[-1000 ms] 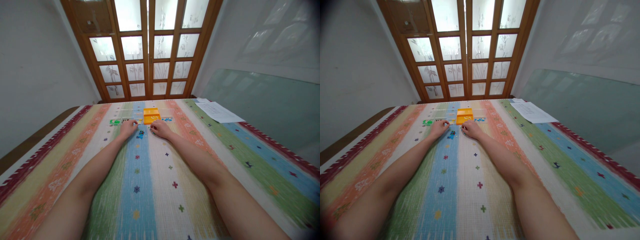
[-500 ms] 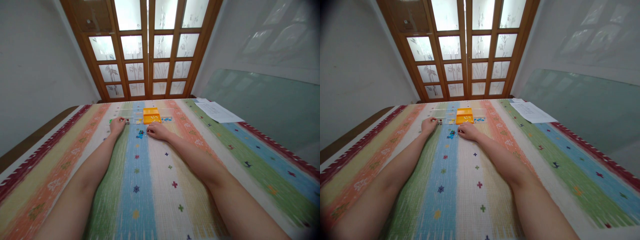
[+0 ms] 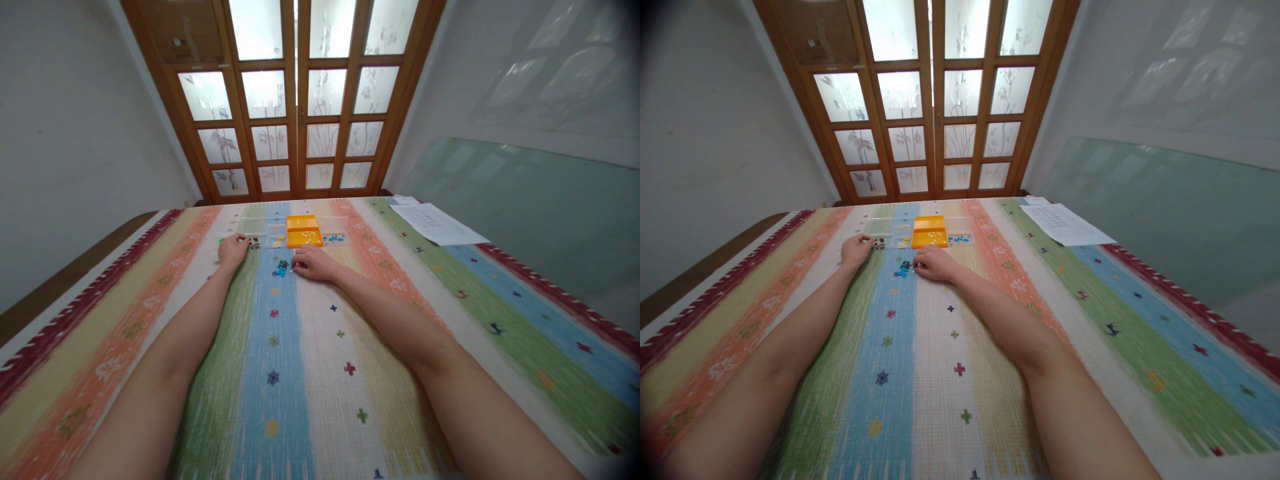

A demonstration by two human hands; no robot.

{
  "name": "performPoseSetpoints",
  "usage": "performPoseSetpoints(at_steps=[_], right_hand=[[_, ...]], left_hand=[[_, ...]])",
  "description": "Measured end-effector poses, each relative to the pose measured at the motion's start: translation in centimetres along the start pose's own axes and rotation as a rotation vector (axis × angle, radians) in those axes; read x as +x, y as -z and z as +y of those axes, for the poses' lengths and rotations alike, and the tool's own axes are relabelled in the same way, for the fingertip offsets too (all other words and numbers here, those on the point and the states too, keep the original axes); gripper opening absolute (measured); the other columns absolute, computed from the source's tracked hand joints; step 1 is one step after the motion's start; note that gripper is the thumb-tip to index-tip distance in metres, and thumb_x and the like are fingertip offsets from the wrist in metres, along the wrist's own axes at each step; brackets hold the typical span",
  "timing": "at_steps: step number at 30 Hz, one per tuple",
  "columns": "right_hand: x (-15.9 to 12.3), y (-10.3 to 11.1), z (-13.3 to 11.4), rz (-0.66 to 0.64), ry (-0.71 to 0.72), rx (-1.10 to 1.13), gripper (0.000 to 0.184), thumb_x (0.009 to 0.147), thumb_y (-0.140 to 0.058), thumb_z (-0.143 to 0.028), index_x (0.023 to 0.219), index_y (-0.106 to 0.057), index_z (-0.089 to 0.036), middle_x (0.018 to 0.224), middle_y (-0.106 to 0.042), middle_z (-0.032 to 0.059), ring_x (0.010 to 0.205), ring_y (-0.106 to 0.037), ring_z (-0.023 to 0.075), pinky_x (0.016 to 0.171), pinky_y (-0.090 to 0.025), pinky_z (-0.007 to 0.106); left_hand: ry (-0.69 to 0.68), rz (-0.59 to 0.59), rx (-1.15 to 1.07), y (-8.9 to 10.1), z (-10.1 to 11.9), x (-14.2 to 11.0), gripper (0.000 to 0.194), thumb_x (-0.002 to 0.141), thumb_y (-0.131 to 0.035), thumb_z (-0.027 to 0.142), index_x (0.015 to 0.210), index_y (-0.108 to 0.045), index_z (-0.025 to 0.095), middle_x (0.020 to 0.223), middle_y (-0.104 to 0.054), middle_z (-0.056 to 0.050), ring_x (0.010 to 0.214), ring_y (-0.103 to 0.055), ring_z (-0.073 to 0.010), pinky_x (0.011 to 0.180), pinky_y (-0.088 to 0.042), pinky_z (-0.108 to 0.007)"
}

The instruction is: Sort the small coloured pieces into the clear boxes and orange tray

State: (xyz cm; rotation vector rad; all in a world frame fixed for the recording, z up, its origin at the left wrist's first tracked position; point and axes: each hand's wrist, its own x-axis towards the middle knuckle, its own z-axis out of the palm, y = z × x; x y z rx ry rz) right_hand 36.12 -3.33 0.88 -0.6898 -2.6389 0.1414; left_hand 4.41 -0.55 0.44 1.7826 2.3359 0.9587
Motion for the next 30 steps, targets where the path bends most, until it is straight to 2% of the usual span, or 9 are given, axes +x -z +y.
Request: performPoseSetpoints(at_steps=[6, 15, 24, 27, 30], right_hand=[[0.1, 0.1, -0.1, -0.017, 0.012, 0.025, 0.014, 0.095, -0.065, -0.022, 0.102, -0.077, -0.023, 0.100, -0.073, 0.0057, 0.096, -0.061, 0.0205, 0.089, -0.041, 0.034], [0.2, 0.4, -0.8, -0.017, 0.039, 0.055, 0.010, 0.093, -0.068, -0.022, 0.097, -0.076, -0.021, 0.097, -0.071, 0.0056, 0.095, -0.061, 0.0206, 0.088, -0.042, 0.032], [0.5, -0.8, -0.2, 0.013, 0.065, 0.043, 0.011, 0.098, -0.064, -0.023, 0.100, -0.075, -0.021, 0.098, -0.071, 0.0060, 0.095, -0.061, 0.0203, 0.087, -0.042, 0.032], [0.3, -0.9, 0.4, 0.082, -0.008, 0.019, 0.009, 0.098, -0.065, -0.023, 0.097, -0.074, -0.021, 0.095, -0.071, 0.0060, 0.093, -0.060, 0.0209, 0.086, -0.041, 0.032], [0.0, -0.6, 1.6, 0.224, -0.166, -0.024, 0.010, 0.097, -0.065, -0.022, 0.094, -0.074, -0.020, 0.091, -0.071, 0.0062, 0.090, -0.060, 0.0214, 0.083, -0.041, 0.032]], left_hand=[[-0.008, -0.024, -0.002, 0.0, -0.1, 0.1, 0.037, 0.089, -0.058, 0.045, 0.109, -0.081, 0.023, 0.088, -0.077, -0.008, 0.082, -0.066, -0.0257, 0.070, -0.042, -0.031], [-0.043, -0.002, 0.006, -0.5, -0.1, 0.0, 0.037, 0.091, -0.055, 0.046, 0.105, -0.081, 0.023, 0.087, -0.077, -0.007, 0.080, -0.066, -0.0243, 0.068, -0.040, -0.030], [-0.106, -0.022, 0.033, -0.5, 1.0, -0.8, 0.036, 0.096, -0.054, 0.043, 0.110, -0.081, 0.023, 0.096, -0.079, -0.008, 0.086, -0.068, -0.0240, 0.070, -0.042, -0.029], [-0.144, -0.048, 0.033, -0.5, 1.3, -1.0, 0.036, 0.096, -0.054, 0.042, 0.110, -0.080, 0.022, 0.095, -0.079, -0.008, 0.087, -0.068, -0.0240, 0.071, -0.042, -0.029], [-0.192, -0.068, 0.028, -0.7, 1.4, -1.0, 0.035, 0.096, -0.054, 0.041, 0.109, -0.080, 0.021, 0.093, -0.078, -0.008, 0.086, -0.068, -0.0238, 0.071, -0.041, -0.030]])
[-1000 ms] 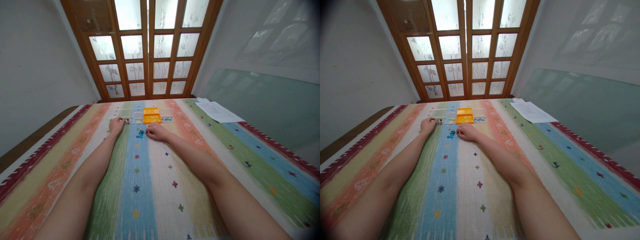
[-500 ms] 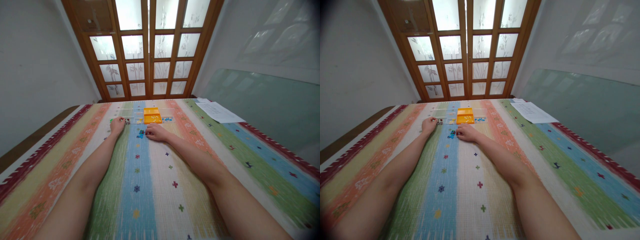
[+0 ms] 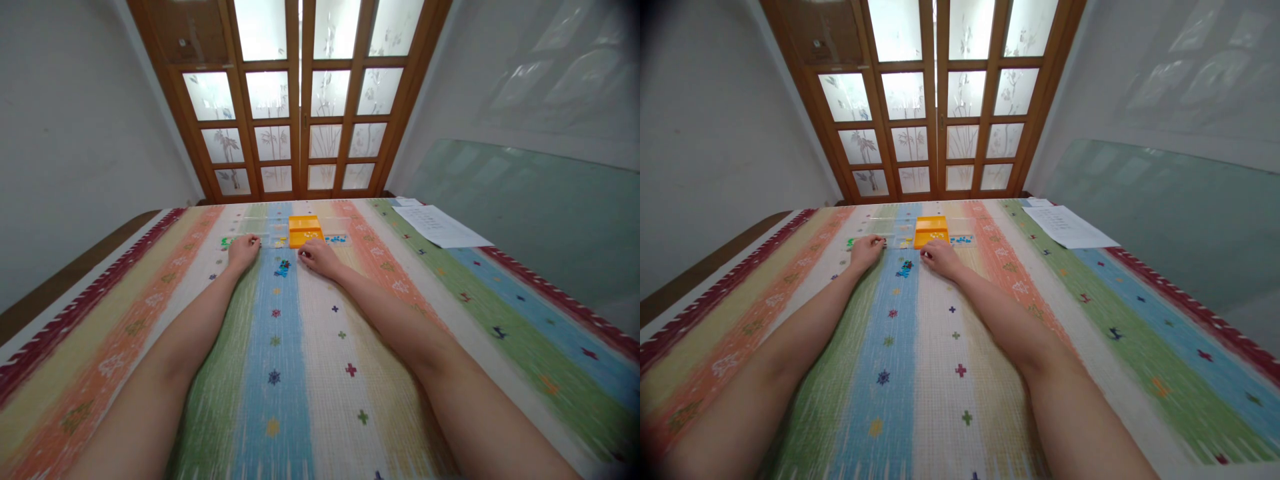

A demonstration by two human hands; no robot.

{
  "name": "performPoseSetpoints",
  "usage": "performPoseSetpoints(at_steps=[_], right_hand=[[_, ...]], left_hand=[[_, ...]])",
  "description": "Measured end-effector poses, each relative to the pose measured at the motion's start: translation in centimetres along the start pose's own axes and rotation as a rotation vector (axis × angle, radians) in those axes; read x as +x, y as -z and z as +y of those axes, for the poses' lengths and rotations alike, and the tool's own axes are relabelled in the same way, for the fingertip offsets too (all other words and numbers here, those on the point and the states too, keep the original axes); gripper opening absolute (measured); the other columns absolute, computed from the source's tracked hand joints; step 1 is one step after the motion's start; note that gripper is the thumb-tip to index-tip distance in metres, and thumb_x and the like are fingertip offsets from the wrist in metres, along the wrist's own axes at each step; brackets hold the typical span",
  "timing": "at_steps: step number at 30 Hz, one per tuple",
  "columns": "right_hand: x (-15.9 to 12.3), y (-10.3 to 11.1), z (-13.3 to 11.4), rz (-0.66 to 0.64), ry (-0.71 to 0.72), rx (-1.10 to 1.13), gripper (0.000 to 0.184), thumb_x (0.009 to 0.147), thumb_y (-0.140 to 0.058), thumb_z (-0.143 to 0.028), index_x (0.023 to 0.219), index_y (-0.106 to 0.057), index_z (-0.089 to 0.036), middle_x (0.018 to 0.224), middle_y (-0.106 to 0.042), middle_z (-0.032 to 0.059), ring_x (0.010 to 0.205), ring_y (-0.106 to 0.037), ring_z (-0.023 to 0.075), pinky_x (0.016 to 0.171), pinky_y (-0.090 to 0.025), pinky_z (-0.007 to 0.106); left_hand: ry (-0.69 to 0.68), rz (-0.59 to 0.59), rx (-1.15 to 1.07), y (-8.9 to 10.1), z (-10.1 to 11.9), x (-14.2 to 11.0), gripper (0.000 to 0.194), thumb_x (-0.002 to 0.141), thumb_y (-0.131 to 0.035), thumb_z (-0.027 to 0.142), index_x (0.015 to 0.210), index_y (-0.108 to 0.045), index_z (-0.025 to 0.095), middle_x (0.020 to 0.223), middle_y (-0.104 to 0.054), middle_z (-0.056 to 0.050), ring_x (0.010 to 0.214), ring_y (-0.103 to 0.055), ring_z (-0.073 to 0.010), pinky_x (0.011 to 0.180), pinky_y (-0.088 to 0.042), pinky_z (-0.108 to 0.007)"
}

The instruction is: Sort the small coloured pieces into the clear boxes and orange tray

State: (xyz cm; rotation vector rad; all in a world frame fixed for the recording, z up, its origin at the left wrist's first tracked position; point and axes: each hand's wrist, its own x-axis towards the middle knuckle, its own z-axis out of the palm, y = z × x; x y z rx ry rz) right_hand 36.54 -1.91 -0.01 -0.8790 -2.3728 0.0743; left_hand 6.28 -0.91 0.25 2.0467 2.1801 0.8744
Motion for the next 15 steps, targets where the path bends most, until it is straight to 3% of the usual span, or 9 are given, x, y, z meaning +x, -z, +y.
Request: performPoseSetpoints(at_steps=[4, 8, 15], right_hand=[[-0.1, 0.7, 2.2, 0.176, -0.264, -0.097, 0.012, 0.096, -0.062, -0.020, 0.094, -0.074, -0.019, 0.092, -0.072, 0.0075, 0.088, -0.060, 0.0223, 0.082, -0.041, 0.033], [-0.2, 1.1, 4.0, 0.192, -0.456, -0.174, 0.014, 0.095, -0.062, -0.022, 0.095, -0.075, -0.020, 0.094, -0.074, 0.0086, 0.090, -0.061, 0.0243, 0.081, -0.042, 0.034], [-0.2, 1.1, 4.4, 0.136, -0.538, -0.180, 0.020, 0.097, -0.059, -0.020, 0.101, -0.079, -0.021, 0.105, -0.077, 0.0112, 0.097, -0.064, 0.0258, 0.085, -0.044, 0.036]], left_hand=[[-0.071, -0.026, -0.015, -0.4, 0.3, -0.2, 0.035, 0.096, -0.054, 0.040, 0.108, -0.080, 0.021, 0.093, -0.078, -0.007, 0.084, -0.067, -0.0232, 0.071, -0.041, -0.030], [-0.165, -0.097, -0.017, -0.8, 1.2, -0.9, 0.034, 0.097, -0.054, 0.040, 0.109, -0.080, 0.021, 0.091, -0.077, -0.007, 0.083, -0.066, -0.0224, 0.072, -0.041, -0.030], [-0.310, -0.192, 0.019, -1.0, 3.4, -2.3, 0.032, 0.098, -0.056, 0.042, 0.110, -0.079, 0.025, 0.085, -0.074, -0.004, 0.079, -0.065, -0.0212, 0.071, -0.039, -0.030]])
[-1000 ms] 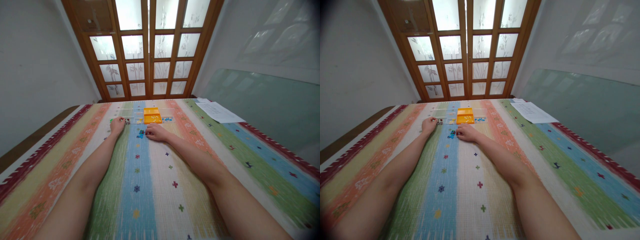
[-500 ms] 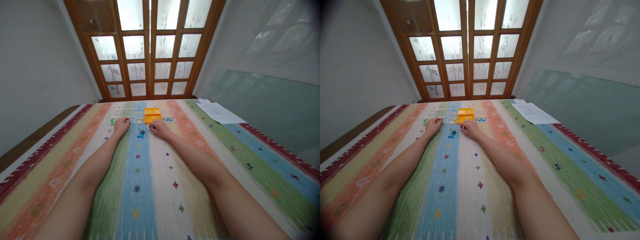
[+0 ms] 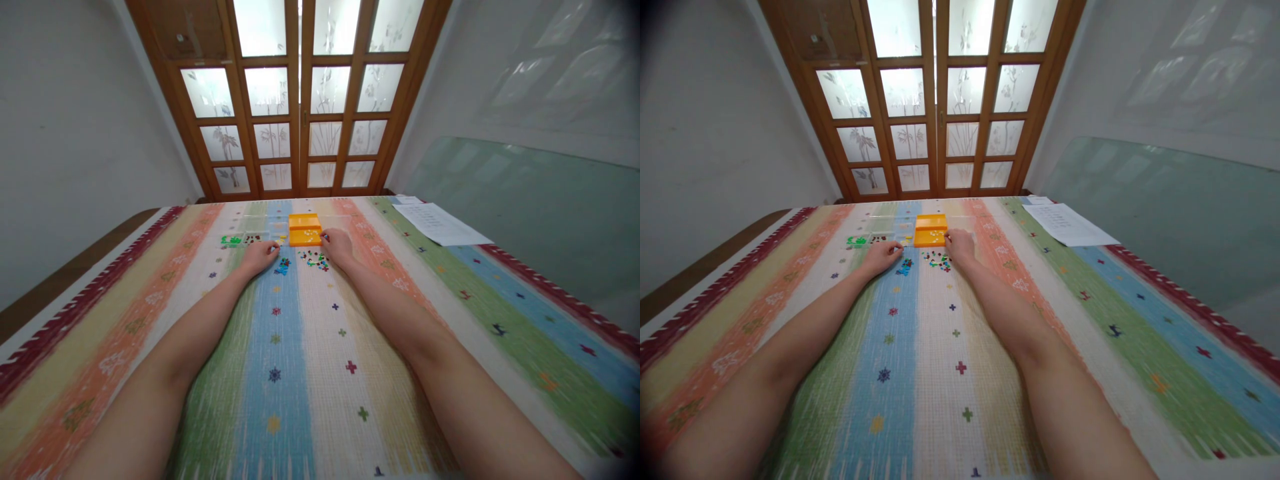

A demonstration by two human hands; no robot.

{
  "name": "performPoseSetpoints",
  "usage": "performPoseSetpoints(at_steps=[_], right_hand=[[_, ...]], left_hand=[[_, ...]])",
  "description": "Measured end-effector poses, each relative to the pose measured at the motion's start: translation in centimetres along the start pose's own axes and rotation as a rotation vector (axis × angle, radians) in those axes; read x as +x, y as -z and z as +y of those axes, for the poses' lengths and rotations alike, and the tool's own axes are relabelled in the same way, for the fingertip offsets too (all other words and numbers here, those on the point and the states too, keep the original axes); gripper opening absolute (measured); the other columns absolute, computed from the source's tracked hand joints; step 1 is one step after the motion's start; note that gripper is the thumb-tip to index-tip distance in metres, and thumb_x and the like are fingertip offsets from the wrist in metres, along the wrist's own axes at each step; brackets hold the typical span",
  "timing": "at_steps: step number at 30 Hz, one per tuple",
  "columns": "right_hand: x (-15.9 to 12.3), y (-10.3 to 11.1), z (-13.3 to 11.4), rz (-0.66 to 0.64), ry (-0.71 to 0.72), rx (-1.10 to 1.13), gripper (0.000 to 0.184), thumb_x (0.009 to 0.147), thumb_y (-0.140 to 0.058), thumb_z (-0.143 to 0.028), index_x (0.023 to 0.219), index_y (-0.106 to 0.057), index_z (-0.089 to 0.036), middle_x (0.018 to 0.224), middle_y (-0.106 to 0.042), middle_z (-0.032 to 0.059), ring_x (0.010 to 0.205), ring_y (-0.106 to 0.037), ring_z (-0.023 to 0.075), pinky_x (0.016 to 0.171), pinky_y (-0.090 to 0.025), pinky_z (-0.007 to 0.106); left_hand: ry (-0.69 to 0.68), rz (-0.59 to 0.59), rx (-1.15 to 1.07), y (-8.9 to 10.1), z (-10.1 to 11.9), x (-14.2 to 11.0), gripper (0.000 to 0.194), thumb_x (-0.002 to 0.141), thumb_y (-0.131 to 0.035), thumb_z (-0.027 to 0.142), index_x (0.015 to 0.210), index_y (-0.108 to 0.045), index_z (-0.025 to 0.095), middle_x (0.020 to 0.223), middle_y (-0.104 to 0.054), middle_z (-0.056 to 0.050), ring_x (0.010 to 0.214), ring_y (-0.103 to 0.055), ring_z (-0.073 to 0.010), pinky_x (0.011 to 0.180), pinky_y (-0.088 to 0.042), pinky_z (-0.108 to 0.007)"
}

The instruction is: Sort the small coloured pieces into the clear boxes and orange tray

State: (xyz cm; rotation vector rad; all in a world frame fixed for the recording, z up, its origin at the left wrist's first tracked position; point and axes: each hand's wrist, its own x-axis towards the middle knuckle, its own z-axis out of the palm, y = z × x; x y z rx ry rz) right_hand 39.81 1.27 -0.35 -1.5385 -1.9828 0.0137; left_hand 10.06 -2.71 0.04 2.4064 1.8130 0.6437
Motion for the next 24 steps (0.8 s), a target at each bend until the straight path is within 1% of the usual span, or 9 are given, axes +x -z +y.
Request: performPoseSetpoints(at_steps=[3, 6, 10, 13, 17, 24], right_hand=[[-0.1, -0.1, -0.1, -0.010, 0.063, 0.022, 0.022, 0.096, -0.058, -0.018, 0.103, -0.079, -0.020, 0.107, -0.077, 0.0108, 0.097, -0.064, 0.0252, 0.086, -0.044, 0.035], [-0.3, -0.1, -0.5, -0.046, 0.206, 0.071, 0.020, 0.094, -0.060, -0.017, 0.101, -0.078, -0.020, 0.101, -0.076, 0.0089, 0.094, -0.064, 0.0232, 0.086, -0.043, 0.033], [-0.7, 0.0, -1.5, -0.139, 0.427, 0.125, 0.013, 0.090, -0.065, -0.019, 0.094, -0.077, -0.020, 0.088, -0.072, 0.0060, 0.087, -0.060, 0.0212, 0.083, -0.041, 0.031], [-1.0, 0.1, -2.2, -0.226, 0.530, 0.136, 0.012, 0.089, -0.064, -0.018, 0.090, -0.077, -0.020, 0.090, -0.071, 0.0066, 0.089, -0.059, 0.0210, 0.083, -0.040, 0.031], [-1.3, 0.4, -2.6, -0.315, 0.576, 0.152, 0.012, 0.086, -0.065, -0.016, 0.092, -0.076, -0.019, 0.095, -0.070, 0.0067, 0.092, -0.059, 0.0210, 0.085, -0.040, 0.031], [-1.5, 1.0, -3.0, -0.381, 0.571, 0.193, 0.013, 0.087, -0.065, -0.017, 0.092, -0.075, -0.022, 0.096, -0.069, 0.0053, 0.095, -0.059, 0.0210, 0.089, -0.041, 0.032]], left_hand=[[-0.033, -0.028, 0.021, 0.2, 0.6, -0.2, 0.033, 0.099, -0.055, 0.043, 0.110, -0.079, 0.025, 0.084, -0.074, -0.004, 0.080, -0.065, -0.0213, 0.073, -0.039, -0.030], [-0.057, -0.042, 0.031, 0.5, 1.0, -0.4, 0.033, 0.100, -0.054, 0.044, 0.110, -0.080, 0.025, 0.084, -0.074, -0.004, 0.080, -0.065, -0.0214, 0.073, -0.039, -0.030], [-0.080, -0.045, 0.039, 0.6, 1.2, -0.5, 0.033, 0.100, -0.054, 0.043, 0.110, -0.080, 0.026, 0.084, -0.074, -0.004, 0.079, -0.065, -0.0209, 0.072, -0.039, -0.030], [-0.076, -0.054, 0.043, 0.6, 1.2, -0.5, 0.033, 0.100, -0.054, 0.043, 0.110, -0.080, 0.026, 0.084, -0.074, -0.004, 0.079, -0.065, -0.0204, 0.073, -0.039, -0.029], [-0.080, -0.054, 0.035, 0.6, 1.1, -0.5, 0.032, 0.099, -0.054, 0.043, 0.110, -0.080, 0.027, 0.084, -0.074, -0.003, 0.078, -0.065, -0.0201, 0.073, -0.040, -0.029], [-0.085, -0.062, 0.019, 0.6, 1.1, -0.5, 0.033, 0.099, -0.055, 0.045, 0.109, -0.080, 0.027, 0.083, -0.074, -0.004, 0.078, -0.064, -0.0210, 0.073, -0.039, -0.030]])
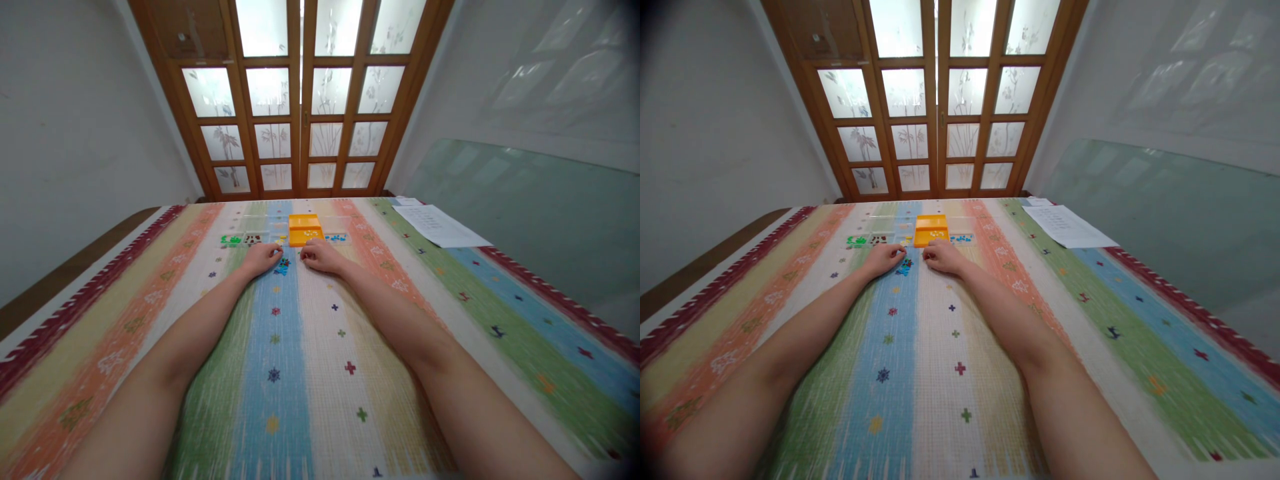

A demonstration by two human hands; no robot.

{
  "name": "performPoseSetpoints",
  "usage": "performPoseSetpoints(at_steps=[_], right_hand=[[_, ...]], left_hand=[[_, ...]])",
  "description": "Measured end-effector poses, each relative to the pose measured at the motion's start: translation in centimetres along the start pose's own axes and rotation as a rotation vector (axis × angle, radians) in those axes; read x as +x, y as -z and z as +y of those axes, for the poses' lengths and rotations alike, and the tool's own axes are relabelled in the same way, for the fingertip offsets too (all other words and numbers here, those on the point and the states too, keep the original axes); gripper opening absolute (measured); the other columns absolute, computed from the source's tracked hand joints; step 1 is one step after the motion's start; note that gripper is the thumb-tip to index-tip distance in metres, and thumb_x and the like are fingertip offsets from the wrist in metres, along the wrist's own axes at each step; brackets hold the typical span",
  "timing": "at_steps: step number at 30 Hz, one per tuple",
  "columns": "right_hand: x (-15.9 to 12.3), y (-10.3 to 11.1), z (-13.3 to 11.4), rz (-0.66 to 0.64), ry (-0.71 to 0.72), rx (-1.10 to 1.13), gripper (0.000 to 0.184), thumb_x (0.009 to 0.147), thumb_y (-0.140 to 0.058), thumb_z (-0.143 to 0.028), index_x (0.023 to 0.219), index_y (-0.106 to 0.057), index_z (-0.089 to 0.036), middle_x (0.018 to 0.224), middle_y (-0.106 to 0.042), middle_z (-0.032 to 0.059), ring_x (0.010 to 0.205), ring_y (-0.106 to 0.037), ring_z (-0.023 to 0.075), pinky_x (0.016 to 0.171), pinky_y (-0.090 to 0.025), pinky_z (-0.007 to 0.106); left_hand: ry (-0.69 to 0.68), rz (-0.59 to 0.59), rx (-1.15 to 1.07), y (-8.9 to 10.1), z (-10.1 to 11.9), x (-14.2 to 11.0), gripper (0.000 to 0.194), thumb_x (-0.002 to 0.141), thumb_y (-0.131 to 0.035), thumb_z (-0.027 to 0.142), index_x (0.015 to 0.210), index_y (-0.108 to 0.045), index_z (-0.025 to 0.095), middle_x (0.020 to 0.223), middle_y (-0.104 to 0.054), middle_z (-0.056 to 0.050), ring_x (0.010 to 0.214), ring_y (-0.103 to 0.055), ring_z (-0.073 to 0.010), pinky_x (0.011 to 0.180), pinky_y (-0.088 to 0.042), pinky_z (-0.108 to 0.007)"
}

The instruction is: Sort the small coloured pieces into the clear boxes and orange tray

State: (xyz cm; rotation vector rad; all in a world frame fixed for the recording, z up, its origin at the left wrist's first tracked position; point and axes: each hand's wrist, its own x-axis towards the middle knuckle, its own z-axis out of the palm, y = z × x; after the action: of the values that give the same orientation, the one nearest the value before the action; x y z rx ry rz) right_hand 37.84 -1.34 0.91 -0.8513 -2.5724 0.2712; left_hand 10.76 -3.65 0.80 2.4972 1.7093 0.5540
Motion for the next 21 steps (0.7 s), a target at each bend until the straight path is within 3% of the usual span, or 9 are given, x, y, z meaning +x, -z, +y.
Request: performPoseSetpoints(at_steps=[12, 16, 21], right_hand=[[0.3, -0.6, -0.1, -0.002, -0.029, 0.010, 0.009, 0.090, -0.069, -0.022, 0.094, -0.077, -0.021, 0.098, -0.070, 0.0057, 0.096, -0.061, 0.0206, 0.088, -0.042, 0.031], [0.4, -0.8, 0.0, 0.042, -0.011, 0.050, 0.009, 0.089, -0.068, -0.020, 0.092, -0.077, -0.020, 0.096, -0.070, 0.0056, 0.093, -0.061, 0.0197, 0.086, -0.043, 0.030], [0.5, -0.5, 0.1, 0.143, -0.141, 0.137, 0.011, 0.088, -0.065, -0.019, 0.091, -0.075, -0.020, 0.087, -0.070, 0.0035, 0.084, -0.061, 0.0178, 0.080, -0.043, 0.029]], left_hand=[[-0.020, -0.030, -0.008, -0.1, 0.2, 0.0, 0.032, 0.098, -0.055, 0.042, 0.107, -0.081, 0.026, 0.083, -0.074, -0.005, 0.077, -0.065, -0.0214, 0.071, -0.040, -0.030], [-0.044, -0.057, -0.033, 0.0, -0.3, 0.1, 0.029, 0.094, -0.056, 0.035, 0.105, -0.081, 0.026, 0.080, -0.073, -0.004, 0.074, -0.063, -0.0202, 0.071, -0.039, -0.029], [-0.079, -0.109, -0.093, 0.5, -0.8, 0.1, 0.031, 0.085, -0.055, 0.023, 0.104, -0.080, 0.023, 0.074, -0.067, -0.002, 0.071, -0.060, -0.0188, 0.071, -0.040, -0.029]])
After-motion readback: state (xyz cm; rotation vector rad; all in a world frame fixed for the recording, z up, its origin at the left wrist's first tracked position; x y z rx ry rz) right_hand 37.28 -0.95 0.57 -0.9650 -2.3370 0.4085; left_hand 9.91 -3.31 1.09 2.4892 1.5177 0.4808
